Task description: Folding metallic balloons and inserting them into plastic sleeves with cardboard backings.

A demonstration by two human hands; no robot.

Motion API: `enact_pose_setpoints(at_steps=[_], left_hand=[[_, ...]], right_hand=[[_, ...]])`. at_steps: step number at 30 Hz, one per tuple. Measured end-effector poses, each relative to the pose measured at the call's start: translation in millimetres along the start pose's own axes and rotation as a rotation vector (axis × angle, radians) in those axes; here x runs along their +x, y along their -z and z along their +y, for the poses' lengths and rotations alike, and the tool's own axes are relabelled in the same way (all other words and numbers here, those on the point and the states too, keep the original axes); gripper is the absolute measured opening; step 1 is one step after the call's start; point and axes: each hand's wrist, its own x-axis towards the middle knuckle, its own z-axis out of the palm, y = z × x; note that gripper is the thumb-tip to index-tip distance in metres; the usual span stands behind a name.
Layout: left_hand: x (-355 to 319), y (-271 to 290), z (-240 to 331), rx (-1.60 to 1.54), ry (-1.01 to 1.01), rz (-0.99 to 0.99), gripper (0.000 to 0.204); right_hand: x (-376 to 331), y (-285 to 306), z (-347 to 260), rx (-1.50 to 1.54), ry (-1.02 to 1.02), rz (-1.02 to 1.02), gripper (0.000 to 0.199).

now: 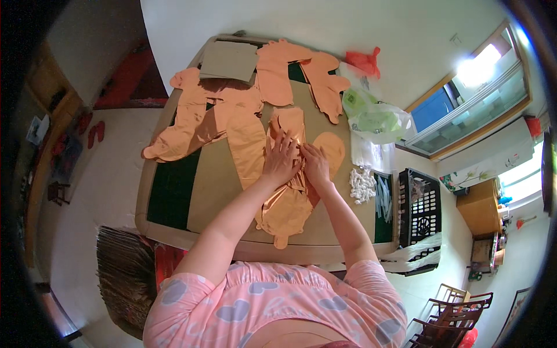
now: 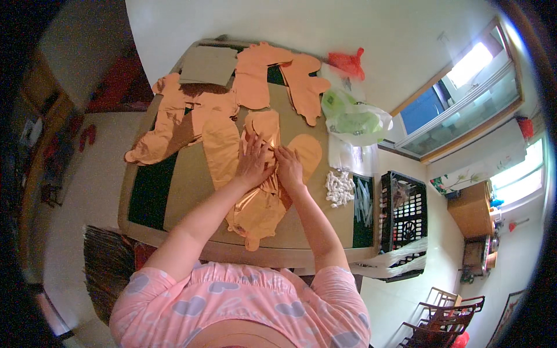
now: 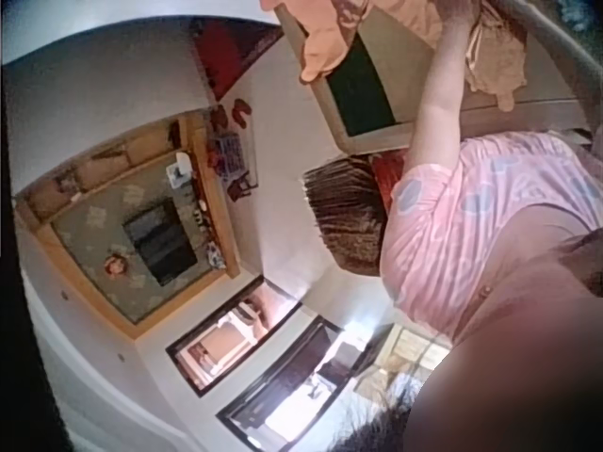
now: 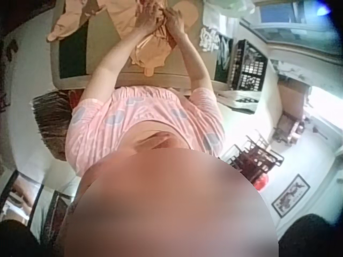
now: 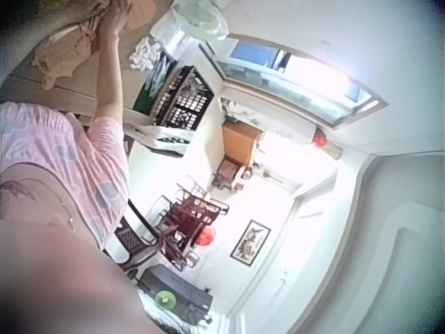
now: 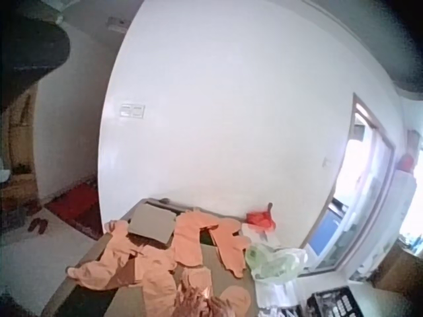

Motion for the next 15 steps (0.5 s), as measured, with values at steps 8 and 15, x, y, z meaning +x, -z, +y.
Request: enact_pose_setpoints(at_steps=[8, 15], left_hand=[[5, 4, 4, 0.1, 0.012, -0.354, 0.063], [6, -6, -1, 0.126, 0.014, -0.352, 0.062]], right_hand=[[3, 6, -3, -0.032, -0.04, -0.071, 0.036], [23, 3, 7, -0.058, -0.033, -0.122, 0.037]])
